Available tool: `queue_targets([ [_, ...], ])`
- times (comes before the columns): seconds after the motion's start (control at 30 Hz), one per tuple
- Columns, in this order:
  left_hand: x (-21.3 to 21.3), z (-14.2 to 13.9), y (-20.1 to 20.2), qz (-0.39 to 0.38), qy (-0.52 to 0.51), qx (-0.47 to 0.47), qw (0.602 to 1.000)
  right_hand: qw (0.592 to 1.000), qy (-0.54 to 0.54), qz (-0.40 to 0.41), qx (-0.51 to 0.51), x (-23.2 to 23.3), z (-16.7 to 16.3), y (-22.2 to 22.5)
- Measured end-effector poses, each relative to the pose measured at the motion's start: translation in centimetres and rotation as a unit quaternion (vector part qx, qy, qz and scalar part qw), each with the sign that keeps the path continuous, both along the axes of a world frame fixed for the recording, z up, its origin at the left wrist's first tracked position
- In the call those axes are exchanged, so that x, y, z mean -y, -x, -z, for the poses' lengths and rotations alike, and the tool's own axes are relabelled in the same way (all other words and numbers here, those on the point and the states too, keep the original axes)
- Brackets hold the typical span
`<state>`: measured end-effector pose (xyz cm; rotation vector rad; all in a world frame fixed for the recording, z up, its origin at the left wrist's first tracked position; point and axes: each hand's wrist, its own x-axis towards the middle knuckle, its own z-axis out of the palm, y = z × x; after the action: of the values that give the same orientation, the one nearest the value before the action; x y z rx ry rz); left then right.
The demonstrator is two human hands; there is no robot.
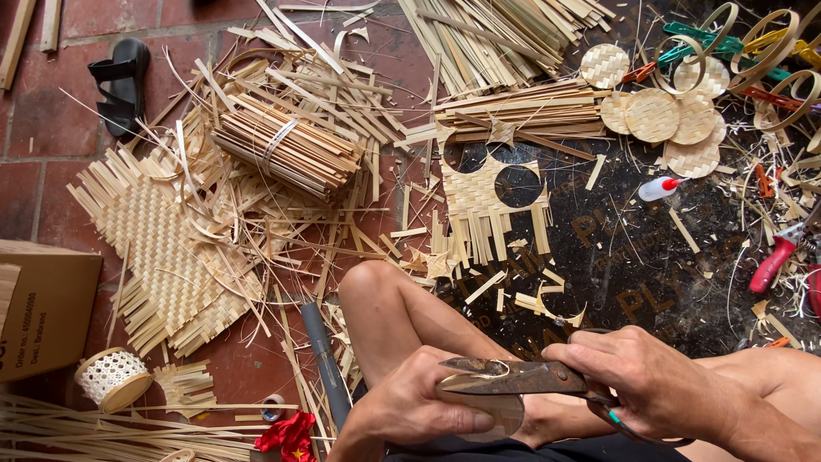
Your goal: The person sits on the floor and trims the edges of round woven bamboo pieces with scissors, cutting off protruding strips. They then set the trimmed pieces aside and use pliers to trim and shape thin bamboo strips, placing the cut strips on the floor.
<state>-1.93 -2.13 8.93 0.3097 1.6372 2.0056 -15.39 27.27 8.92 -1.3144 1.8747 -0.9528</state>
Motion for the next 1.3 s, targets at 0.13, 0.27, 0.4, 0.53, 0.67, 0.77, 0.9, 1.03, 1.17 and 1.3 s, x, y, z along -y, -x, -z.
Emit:
queue_targets([
  [0.13, -0.2, 0.2, 0.2, -0.007, -0.002, 0.008, 1.0, 0.999, 0.024, 0.001, -0.043, -0.2, 0.7, -0.1],
  [0.27, -0.6, -0.7, 0.4, -0.01, 0.033, 0.012, 0.999, 0.996, 0.031, -0.001, -0.085, -0.4, 1.0, -0.4],
  [0.4, -0.9, -1.2, 0.4, -0.008, 0.083, -0.012, 0.996, 0.998, 0.023, -0.013, -0.063, -0.9, 1.4, -0.6],
  [0.53, -0.5, -0.1, 0.0, 0.001, 0.036, 0.024, 0.999, 0.999, 0.009, -0.01, -0.038, -1.2, 2.0, 0.0],
  [0.67, -0.7, 1.8, -0.7, -0.046, -0.024, 0.094, 0.994, 0.983, 0.022, 0.133, 0.124, -1.0, 2.1, -0.6],
  [0.77, -2.8, 3.4, -0.7, -0.136, -0.084, 0.204, 0.966, 0.942, 0.077, 0.306, 0.114, 0.0, 2.8, -3.4],
  [0.9, -7.0, 5.9, 0.0, -0.28, -0.154, 0.22, 0.922, 0.903, 0.137, 0.384, 0.133, 2.0, 6.2, -6.1],
  [1.03, -8.5, 8.5, 1.2, -0.3, -0.218, 0.212, 0.904, 0.829, 0.145, 0.489, 0.227, 2.3, 9.3, -6.6],
  [1.17, -9.8, 10.7, 2.6, -0.365, -0.218, 0.273, 0.863, 0.774, 0.174, 0.556, 0.248, 1.3, 10.9, -6.4],
  [1.3, -12.8, 14.0, 6.8, -0.43, -0.187, 0.283, 0.837, 0.736, 0.142, 0.625, 0.219, -1.4, 13.7, -5.5],
])
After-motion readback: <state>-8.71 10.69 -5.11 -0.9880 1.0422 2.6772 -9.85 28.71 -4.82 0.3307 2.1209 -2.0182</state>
